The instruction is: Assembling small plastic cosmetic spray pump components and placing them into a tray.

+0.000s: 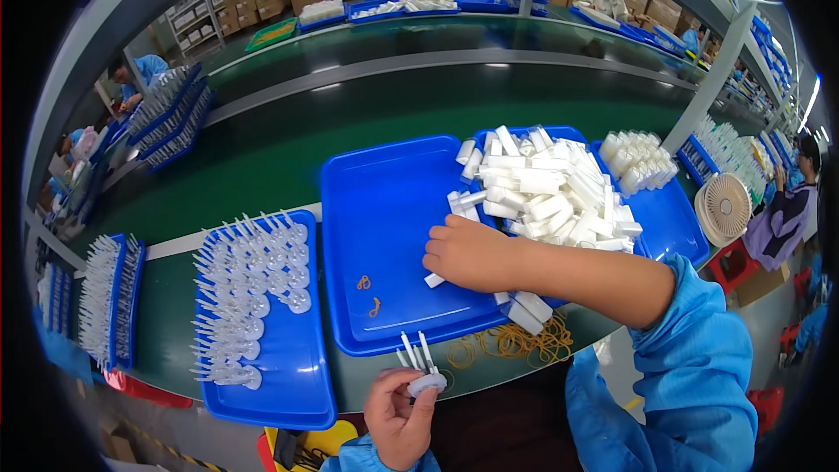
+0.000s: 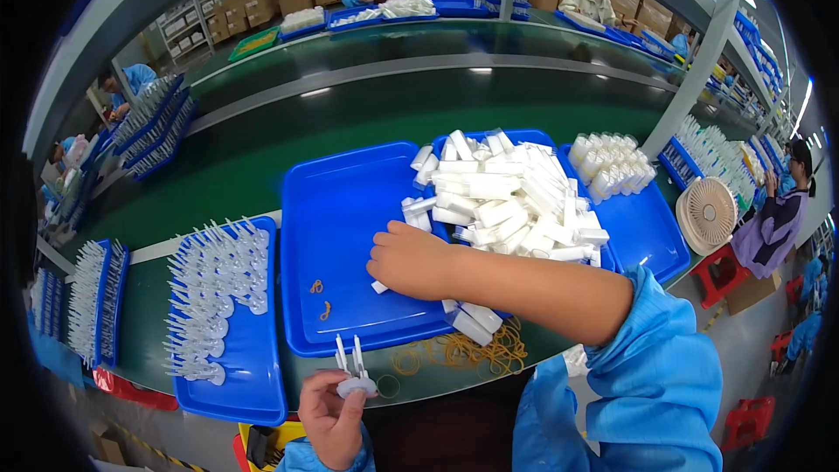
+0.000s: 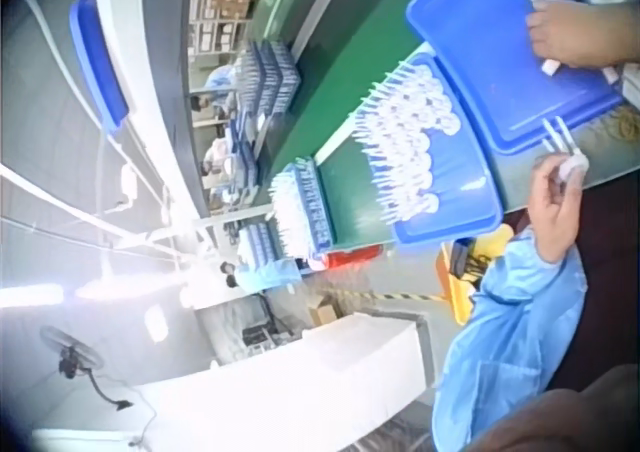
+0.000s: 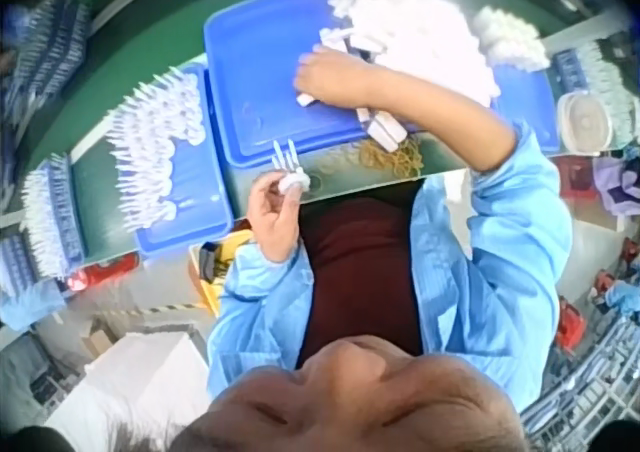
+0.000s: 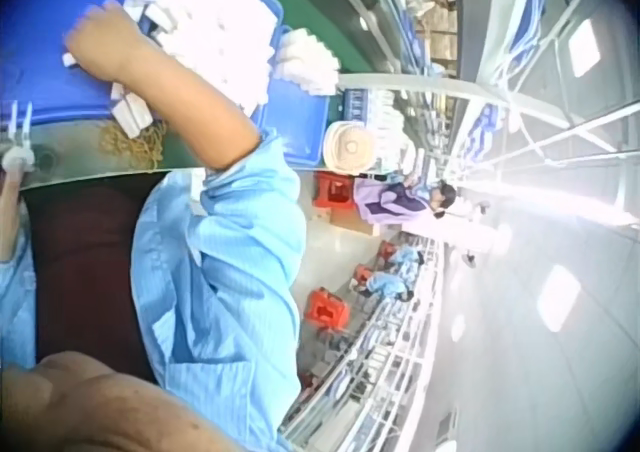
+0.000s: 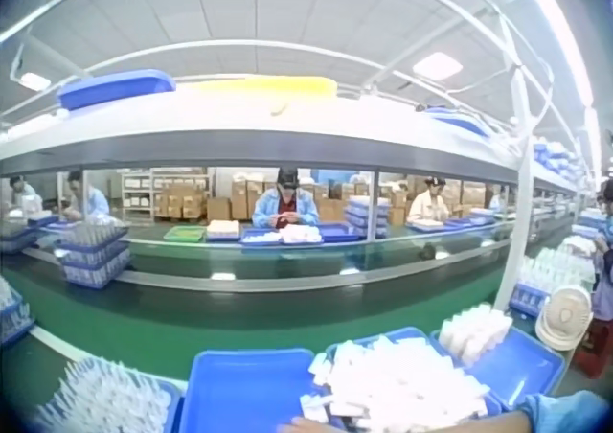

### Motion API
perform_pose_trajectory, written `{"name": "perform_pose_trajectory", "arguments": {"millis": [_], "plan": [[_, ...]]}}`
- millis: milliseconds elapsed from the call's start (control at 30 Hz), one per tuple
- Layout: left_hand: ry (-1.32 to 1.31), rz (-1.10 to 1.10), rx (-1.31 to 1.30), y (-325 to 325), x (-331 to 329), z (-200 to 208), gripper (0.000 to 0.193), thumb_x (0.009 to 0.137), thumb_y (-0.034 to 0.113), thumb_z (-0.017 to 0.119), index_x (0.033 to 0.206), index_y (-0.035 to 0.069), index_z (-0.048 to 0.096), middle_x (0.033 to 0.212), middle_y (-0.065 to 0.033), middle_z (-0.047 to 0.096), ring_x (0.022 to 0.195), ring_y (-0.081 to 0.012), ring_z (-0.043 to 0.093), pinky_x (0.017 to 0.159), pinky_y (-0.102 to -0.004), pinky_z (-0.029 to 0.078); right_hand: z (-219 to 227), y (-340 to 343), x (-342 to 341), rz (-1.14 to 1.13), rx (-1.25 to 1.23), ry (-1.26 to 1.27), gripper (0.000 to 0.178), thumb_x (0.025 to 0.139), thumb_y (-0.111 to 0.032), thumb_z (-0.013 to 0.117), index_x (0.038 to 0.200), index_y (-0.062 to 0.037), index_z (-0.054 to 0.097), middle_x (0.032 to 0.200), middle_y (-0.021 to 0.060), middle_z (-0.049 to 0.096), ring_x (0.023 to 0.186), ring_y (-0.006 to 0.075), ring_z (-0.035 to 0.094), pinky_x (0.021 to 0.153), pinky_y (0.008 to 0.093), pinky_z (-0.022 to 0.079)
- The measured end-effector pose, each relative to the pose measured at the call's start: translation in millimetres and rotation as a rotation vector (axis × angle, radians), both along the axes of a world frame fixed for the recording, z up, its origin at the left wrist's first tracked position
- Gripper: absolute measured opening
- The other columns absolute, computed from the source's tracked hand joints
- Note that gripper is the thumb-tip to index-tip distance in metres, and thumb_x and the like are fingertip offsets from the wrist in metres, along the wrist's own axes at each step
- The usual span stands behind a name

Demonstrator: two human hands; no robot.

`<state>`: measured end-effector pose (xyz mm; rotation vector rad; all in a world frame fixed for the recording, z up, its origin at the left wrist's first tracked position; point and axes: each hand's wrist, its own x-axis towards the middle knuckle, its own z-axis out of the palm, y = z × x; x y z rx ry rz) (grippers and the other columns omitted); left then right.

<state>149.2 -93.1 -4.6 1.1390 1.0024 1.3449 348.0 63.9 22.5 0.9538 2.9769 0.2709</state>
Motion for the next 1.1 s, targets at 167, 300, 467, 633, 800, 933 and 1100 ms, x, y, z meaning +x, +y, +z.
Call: {"name": "perform_pose_trajectory", "arguments": {"millis": [167,300,467,633,800,933,1100], "plan": [[0.094,-0.103,0.060,2,-7,1,0.017,0.083,-0.006,0.056,0.099,-0.002,0.055,0.100,-0.0103,0.054,0.086,-0.0164,0.056,0.078,-0.0254,0.045,13,-21,9,0.061,-0.044,0.343,0.011,0.076,-0.013,0.055,0.086,-0.0105,0.060,0.076,0.0016,0.055,0.077,0.0202,0.054,0.072,0.0313,0.038],[-0.055,-0.179,0.072,1,-6,-7,0.015,0.083,-0.006,0.056,0.098,-0.002,0.055,0.101,-0.0125,0.055,0.084,-0.0183,0.057,0.076,-0.0284,0.047,33,-48,21,-0.014,-0.193,0.463,0.025,0.076,-0.009,0.059,0.100,-0.0143,0.060,0.075,0.0039,0.051,0.067,0.0228,0.052,0.065,0.0346,0.040],[-0.314,-0.317,0.074,3,3,2,0.013,0.084,-0.003,0.056,0.097,-0.003,0.057,0.100,-0.0145,0.056,0.081,-0.0200,0.058,0.074,-0.0301,0.049,31,-70,35,-0.103,-0.271,0.718,0.043,0.071,0.000,0.063,0.109,-0.0221,0.061,0.071,0.0044,0.045,0.060,0.0219,0.049,0.051,0.0325,0.041],[-0.392,-0.409,0.005,3,10,-3,0.015,0.085,0.001,0.058,0.099,-0.004,0.057,0.098,-0.0150,0.057,0.080,-0.0205,0.058,0.070,-0.0305,0.048,28,-85,36,-0.149,-0.304,0.820,0.046,0.069,0.004,0.063,0.107,-0.0221,0.063,0.070,0.0040,0.043,0.059,0.0213,0.048,0.052,0.0296,0.042],[-0.540,-0.415,-0.049,3,14,2,0.017,0.084,0.004,0.060,0.099,-0.003,0.058,0.097,-0.0143,0.057,0.078,-0.0211,0.058,0.067,-0.0299,0.047,39,-96,40,-0.134,-0.389,0.767,0.042,0.075,-0.005,0.063,0.114,-0.0191,0.058,0.080,0.0077,0.045,0.063,0.0229,0.050,0.054,0.0317,0.044],[-0.611,-0.495,-0.144,4,9,2,0.016,0.084,0.004,0.060,0.099,-0.002,0.058,0.097,-0.0143,0.058,0.079,-0.0214,0.058,0.067,-0.0301,0.047,50,-105,50,-0.046,-0.442,0.655,0.041,0.080,-0.015,0.063,0.120,-0.0164,0.052,0.088,0.0101,0.044,0.067,0.0245,0.051,0.056,0.0332,0.044],[-0.462,-0.641,-0.136,4,3,2,0.011,0.084,0.005,0.061,0.091,-0.002,0.061,0.094,-0.0143,0.060,0.079,-0.0236,0.060,0.068,-0.0334,0.048,46,-118,56,-0.008,-0.552,0.713,0.036,0.083,-0.019,0.062,0.117,-0.0120,0.054,0.089,0.0096,0.043,0.073,0.0235,0.050,0.061,0.0316,0.044]]}}
